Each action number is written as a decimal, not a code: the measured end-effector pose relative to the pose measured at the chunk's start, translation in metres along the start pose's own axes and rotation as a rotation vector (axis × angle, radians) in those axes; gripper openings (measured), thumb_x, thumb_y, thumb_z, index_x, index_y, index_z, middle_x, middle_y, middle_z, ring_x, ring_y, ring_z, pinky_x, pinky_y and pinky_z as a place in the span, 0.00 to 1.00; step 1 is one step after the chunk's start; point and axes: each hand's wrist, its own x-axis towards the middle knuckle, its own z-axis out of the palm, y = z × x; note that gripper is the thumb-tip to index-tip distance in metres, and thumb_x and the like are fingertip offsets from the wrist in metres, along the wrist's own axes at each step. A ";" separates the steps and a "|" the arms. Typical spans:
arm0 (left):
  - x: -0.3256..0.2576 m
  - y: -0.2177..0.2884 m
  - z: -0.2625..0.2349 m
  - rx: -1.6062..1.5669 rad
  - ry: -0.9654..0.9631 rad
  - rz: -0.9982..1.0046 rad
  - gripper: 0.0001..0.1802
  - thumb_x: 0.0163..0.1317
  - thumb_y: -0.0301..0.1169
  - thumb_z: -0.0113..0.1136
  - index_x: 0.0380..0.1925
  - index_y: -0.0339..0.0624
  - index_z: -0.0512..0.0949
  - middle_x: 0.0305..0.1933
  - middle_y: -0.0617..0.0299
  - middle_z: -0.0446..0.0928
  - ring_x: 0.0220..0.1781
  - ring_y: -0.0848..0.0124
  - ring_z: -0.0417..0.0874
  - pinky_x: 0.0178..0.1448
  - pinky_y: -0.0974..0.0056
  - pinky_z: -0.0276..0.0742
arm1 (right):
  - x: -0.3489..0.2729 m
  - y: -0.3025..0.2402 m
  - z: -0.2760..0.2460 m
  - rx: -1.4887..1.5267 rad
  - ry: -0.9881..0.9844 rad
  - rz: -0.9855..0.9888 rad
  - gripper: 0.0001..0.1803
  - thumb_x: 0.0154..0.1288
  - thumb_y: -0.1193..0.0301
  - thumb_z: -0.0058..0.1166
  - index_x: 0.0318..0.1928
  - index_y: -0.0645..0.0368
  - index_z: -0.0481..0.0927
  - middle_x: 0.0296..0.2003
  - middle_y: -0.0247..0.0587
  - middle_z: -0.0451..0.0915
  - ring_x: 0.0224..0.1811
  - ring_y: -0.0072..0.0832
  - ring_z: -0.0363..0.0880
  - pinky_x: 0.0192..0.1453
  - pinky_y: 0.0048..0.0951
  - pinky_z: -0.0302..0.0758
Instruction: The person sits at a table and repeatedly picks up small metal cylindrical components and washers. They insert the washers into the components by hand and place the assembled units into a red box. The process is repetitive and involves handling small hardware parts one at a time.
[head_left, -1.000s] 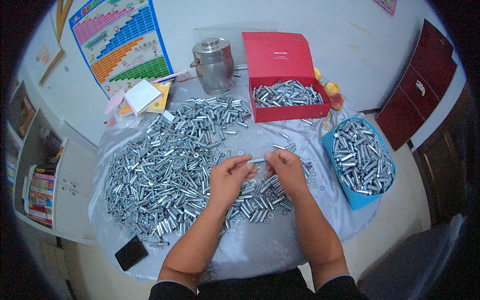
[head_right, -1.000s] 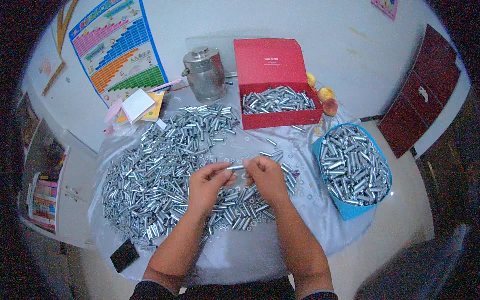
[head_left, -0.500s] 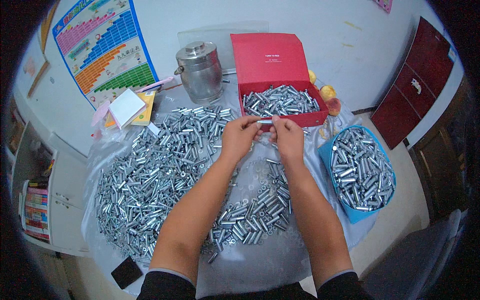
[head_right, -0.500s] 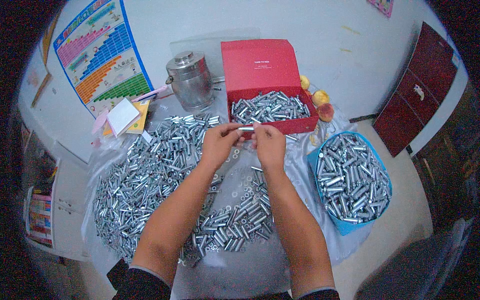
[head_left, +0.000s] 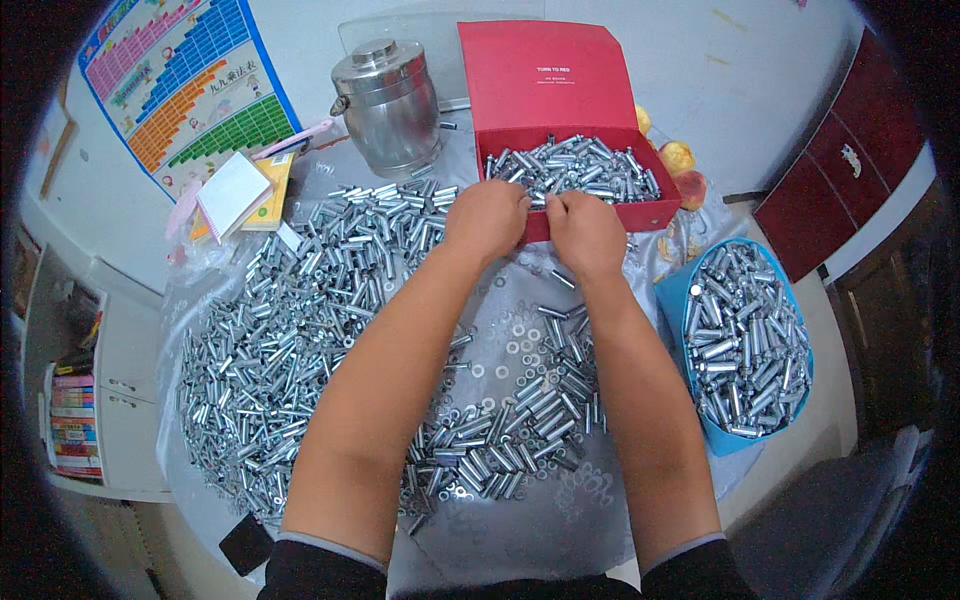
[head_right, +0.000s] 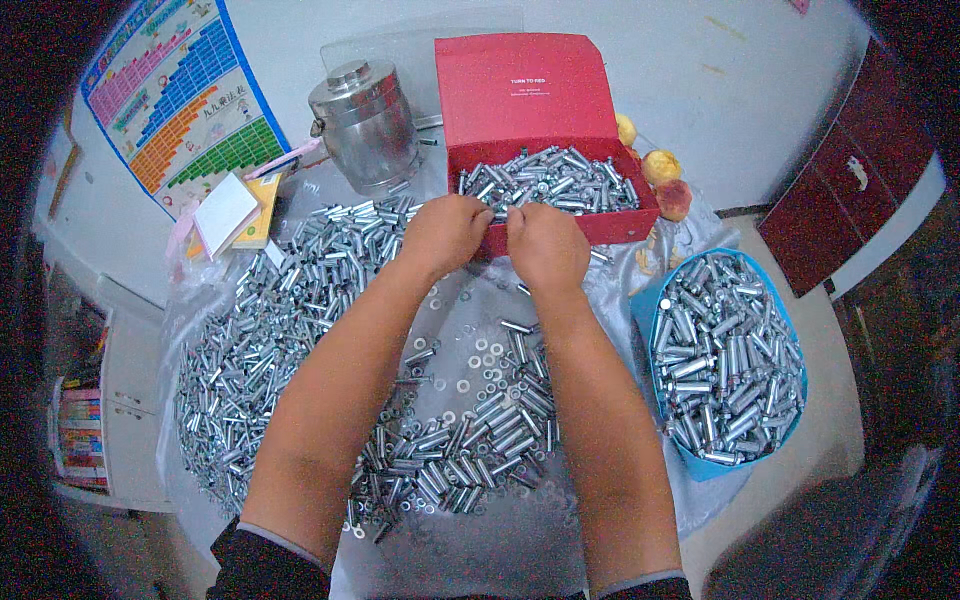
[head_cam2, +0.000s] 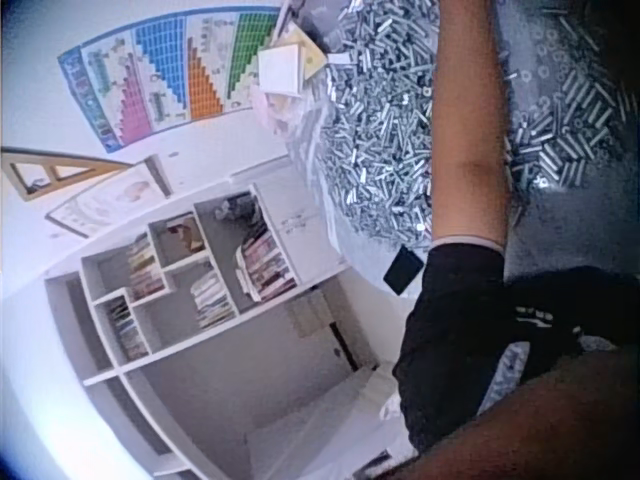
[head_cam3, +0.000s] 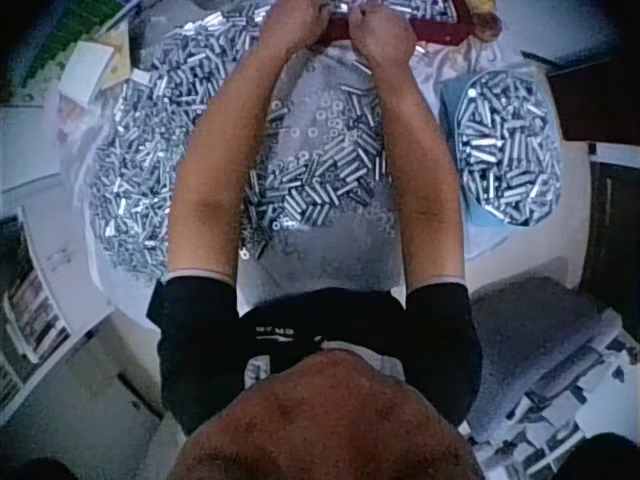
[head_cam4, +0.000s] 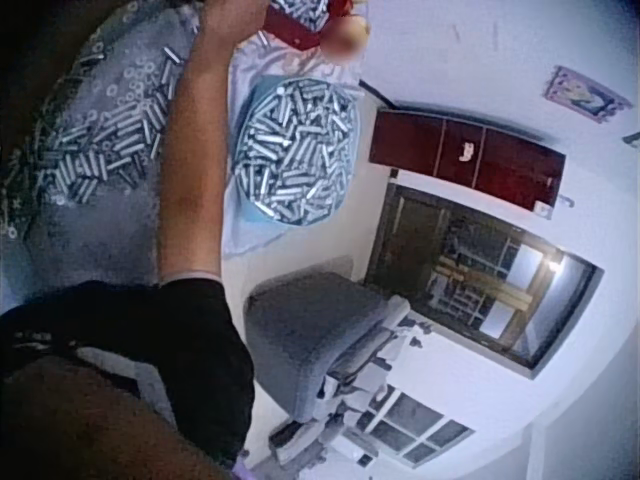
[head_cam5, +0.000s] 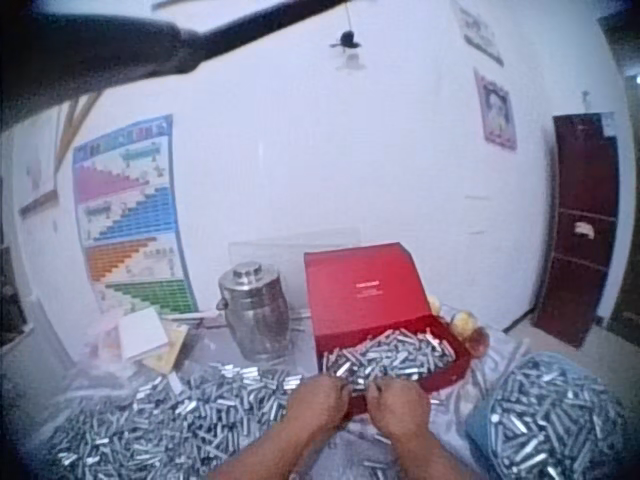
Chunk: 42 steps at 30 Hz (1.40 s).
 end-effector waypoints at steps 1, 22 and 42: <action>0.000 0.000 0.001 0.005 -0.014 0.004 0.15 0.62 0.39 0.52 0.32 0.41 0.84 0.34 0.45 0.81 0.38 0.46 0.82 0.47 0.46 0.75 | -0.001 -0.001 -0.001 0.001 -0.018 0.036 0.20 0.66 0.54 0.47 0.35 0.56 0.84 0.34 0.54 0.82 0.40 0.52 0.81 0.46 0.48 0.76; -0.093 -0.018 -0.024 -0.176 -0.020 0.236 0.19 0.56 0.27 0.55 0.49 0.37 0.78 0.63 0.48 0.70 0.56 0.51 0.78 0.58 0.54 0.74 | -0.085 0.037 -0.019 0.045 -0.353 -0.178 0.12 0.55 0.62 0.63 0.33 0.57 0.85 0.31 0.47 0.81 0.37 0.44 0.80 0.43 0.40 0.75; -0.195 0.001 -0.056 0.145 -0.203 0.179 0.13 0.53 0.31 0.60 0.40 0.44 0.80 0.40 0.51 0.76 0.41 0.53 0.81 0.45 0.53 0.78 | -0.157 -0.012 -0.026 0.366 -0.356 -0.269 0.13 0.55 0.70 0.63 0.41 0.60 0.83 0.36 0.47 0.82 0.38 0.41 0.80 0.45 0.36 0.76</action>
